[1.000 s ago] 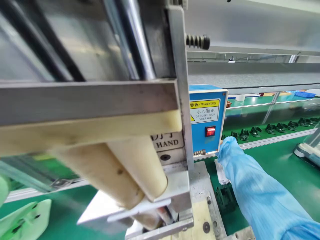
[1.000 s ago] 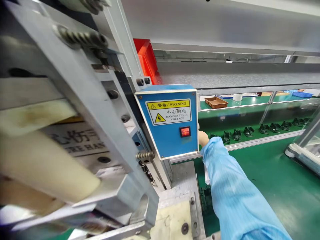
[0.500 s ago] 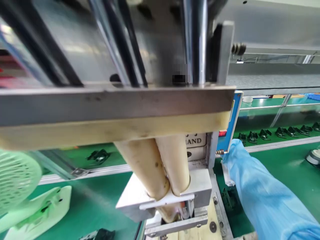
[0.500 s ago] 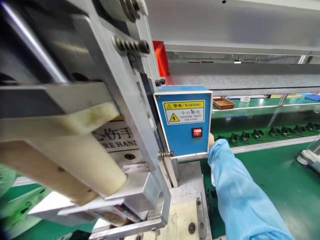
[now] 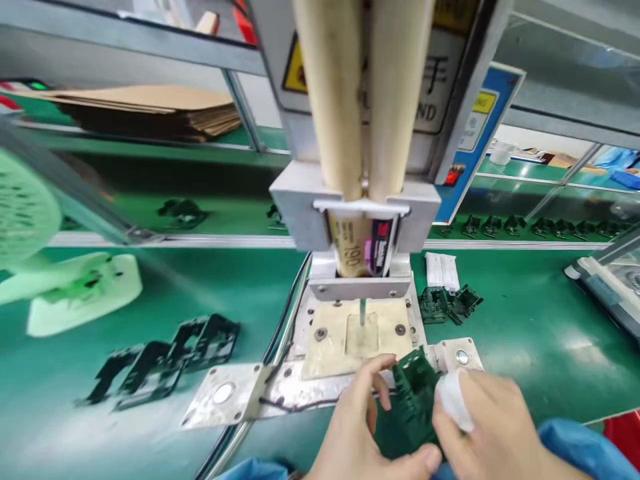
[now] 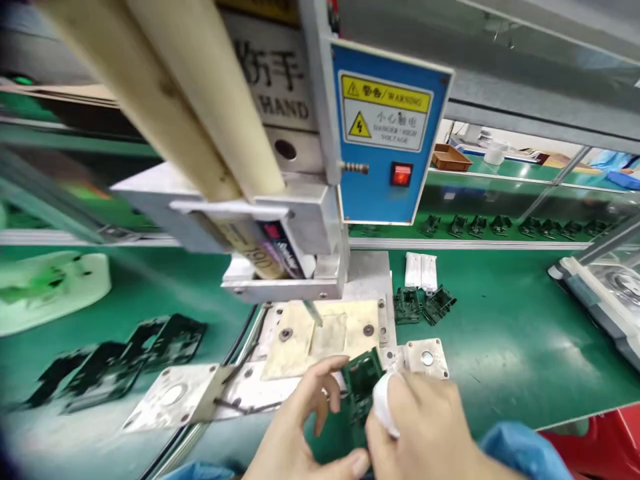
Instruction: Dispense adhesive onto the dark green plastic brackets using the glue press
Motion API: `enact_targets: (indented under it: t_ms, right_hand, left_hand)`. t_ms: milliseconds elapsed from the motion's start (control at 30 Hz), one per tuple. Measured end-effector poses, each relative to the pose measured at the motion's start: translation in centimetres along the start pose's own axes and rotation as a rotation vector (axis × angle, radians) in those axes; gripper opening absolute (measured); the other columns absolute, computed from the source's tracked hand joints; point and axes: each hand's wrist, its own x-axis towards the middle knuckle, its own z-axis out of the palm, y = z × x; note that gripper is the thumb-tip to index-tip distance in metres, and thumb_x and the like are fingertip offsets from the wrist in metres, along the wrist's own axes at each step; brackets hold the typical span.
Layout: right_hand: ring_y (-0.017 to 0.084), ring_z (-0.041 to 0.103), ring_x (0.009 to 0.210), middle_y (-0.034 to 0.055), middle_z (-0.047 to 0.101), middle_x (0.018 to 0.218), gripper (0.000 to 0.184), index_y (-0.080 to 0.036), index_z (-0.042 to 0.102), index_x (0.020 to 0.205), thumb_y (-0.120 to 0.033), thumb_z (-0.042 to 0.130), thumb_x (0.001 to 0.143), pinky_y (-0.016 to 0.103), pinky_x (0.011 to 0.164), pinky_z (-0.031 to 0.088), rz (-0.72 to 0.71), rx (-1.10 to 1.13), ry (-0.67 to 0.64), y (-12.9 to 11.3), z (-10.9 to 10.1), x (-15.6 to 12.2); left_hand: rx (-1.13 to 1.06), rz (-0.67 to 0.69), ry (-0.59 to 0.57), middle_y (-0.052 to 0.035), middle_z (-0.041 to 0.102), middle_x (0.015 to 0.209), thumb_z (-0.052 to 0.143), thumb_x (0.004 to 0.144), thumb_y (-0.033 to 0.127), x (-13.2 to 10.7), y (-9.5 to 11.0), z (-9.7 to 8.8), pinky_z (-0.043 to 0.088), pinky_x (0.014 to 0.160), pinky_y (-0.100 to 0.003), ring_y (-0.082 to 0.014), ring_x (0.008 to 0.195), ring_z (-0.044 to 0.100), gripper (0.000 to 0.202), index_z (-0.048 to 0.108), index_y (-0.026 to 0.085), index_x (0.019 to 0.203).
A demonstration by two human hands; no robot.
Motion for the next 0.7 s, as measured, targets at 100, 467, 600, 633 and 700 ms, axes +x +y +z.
enact_targets:
  t_ms: [100,467,600,633,700]
  right_hand:
    - [0.009,0.047,0.043,-0.0061,0.047,0.056,0.023,-0.023,0.043,0.074,-0.012,0.052,0.092,0.023,0.047,0.035,0.074,0.201,0.05,-2.3,1.6,-1.6]
    - [0.011,0.054,0.045,-0.0063,0.06,0.058,0.02,-0.023,0.065,0.081,-0.034,0.057,0.097,0.02,0.049,0.044,0.504,0.434,0.013,-1.7,2.5,-5.0]
    - [0.013,0.056,0.049,-0.003,0.064,0.062,0.035,-0.023,0.066,0.073,-0.051,0.059,0.093,0.021,0.049,0.044,0.698,0.351,-0.039,-0.1,1.8,-7.6]
    - [0.014,0.057,0.05,-0.0023,0.064,0.062,0.039,-0.023,0.065,0.071,-0.055,0.058,0.092,0.022,0.049,0.045,0.768,0.324,-0.041,0.4,1.6,-8.1]
    - [0.015,0.057,0.049,-0.0015,0.064,0.06,0.043,-0.023,0.066,0.068,-0.062,0.059,0.087,0.021,0.048,0.045,0.858,0.296,-0.071,1.3,1.1,-8.9]
  left_hand:
    - [-0.053,-0.179,-0.033,-0.0006,0.059,0.073,0.076,0.071,0.036,-0.1,1.1,-0.5,0.047,0.057,-0.025,-0.0163,0.065,0.055,0.036,0.063,0.019,0.099]
    - [-0.351,-0.592,-0.309,-0.0076,0.077,0.089,0.084,0.064,0.042,5.0,-1.4,-5.9,0.053,0.081,-0.031,-0.021,0.084,0.07,0.038,0.068,0.015,0.087]
    - [-0.254,-0.621,-0.338,-0.0077,0.077,0.082,0.086,0.06,0.034,6.7,-2.0,-7.5,0.055,0.076,-0.032,-0.0221,0.08,0.072,0.034,0.066,0.015,0.08]
    - [-0.241,-0.618,-0.341,-0.0073,0.077,0.08,0.086,0.06,0.033,7.2,-2.0,-7.7,0.055,0.076,-0.031,-0.0219,0.08,0.072,0.033,0.064,0.016,0.078]
    - [-0.217,-0.603,-0.352,-0.0062,0.076,0.077,0.085,0.059,0.032,8.3,-2.1,-7.8,0.056,0.073,-0.03,-0.0209,0.077,0.072,0.032,0.063,0.017,0.076]
